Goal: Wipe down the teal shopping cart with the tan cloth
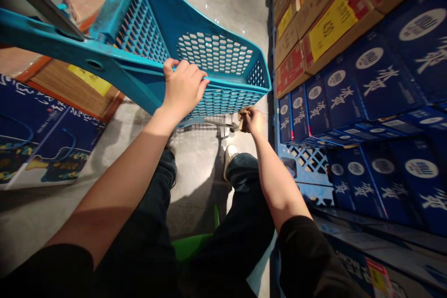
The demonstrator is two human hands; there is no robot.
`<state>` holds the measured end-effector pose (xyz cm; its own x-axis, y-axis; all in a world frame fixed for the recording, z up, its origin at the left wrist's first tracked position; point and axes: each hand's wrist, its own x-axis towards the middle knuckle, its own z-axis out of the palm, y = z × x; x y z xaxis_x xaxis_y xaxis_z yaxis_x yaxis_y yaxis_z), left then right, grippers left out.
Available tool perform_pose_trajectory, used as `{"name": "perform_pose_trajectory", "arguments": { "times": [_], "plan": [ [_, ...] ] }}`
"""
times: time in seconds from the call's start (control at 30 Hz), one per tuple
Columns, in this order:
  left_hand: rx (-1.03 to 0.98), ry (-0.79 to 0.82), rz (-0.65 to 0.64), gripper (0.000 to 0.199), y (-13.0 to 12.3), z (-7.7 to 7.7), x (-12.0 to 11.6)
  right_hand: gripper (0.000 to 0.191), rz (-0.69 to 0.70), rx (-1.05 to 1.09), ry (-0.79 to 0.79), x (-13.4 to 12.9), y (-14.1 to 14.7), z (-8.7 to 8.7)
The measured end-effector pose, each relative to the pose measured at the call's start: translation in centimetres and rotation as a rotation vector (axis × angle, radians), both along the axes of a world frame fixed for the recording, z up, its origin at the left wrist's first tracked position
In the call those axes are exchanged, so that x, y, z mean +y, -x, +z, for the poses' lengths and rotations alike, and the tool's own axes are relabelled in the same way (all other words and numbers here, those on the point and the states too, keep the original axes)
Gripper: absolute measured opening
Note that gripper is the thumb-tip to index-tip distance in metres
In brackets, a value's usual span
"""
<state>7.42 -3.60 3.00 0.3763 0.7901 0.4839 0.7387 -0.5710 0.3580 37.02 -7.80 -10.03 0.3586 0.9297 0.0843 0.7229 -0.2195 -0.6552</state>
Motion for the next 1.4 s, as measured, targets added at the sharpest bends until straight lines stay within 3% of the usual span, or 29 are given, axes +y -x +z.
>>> {"name": "perform_pose_trajectory", "arguments": {
  "times": [0.13,0.23,0.37,0.53,0.67,0.93,1.1,1.3,1.4],
  "plan": [
    [0.018,0.043,0.023,0.032,0.0,0.1,-0.1,0.008,-0.038,0.034,0.028,0.4,0.3,0.0],
    [-0.026,0.036,-0.002,0.034,0.4,-0.3,0.1,0.009,0.038,0.002,0.066,0.5,2.8,-0.1],
    [-0.079,-0.015,-0.040,0.041,0.9,-0.8,0.6,0.009,0.160,0.125,0.055,0.6,6.4,-0.3],
    [0.013,0.059,0.020,0.044,0.9,0.0,0.1,0.010,0.179,0.263,0.042,0.5,8.4,-0.6],
    [0.080,0.068,0.058,0.044,0.9,0.4,-0.3,0.015,0.026,0.276,0.056,0.5,7.8,-0.9],
    [-0.042,-0.013,-0.023,0.048,1.3,-2.2,1.5,0.016,-0.138,0.313,0.072,0.9,5.5,-1.2],
    [-0.063,-0.007,-0.024,0.045,1.1,-2.1,1.4,0.021,-0.350,0.383,0.089,0.8,3.2,-0.2],
    [-0.080,-0.001,-0.021,0.043,1.1,-1.2,0.6,0.006,-0.197,0.211,0.101,1.0,3.5,1.2],
    [-0.033,0.030,-0.001,0.044,1.1,-0.5,0.2,0.006,-0.192,0.216,0.033,1.2,4.3,1.9]
  ]
}}
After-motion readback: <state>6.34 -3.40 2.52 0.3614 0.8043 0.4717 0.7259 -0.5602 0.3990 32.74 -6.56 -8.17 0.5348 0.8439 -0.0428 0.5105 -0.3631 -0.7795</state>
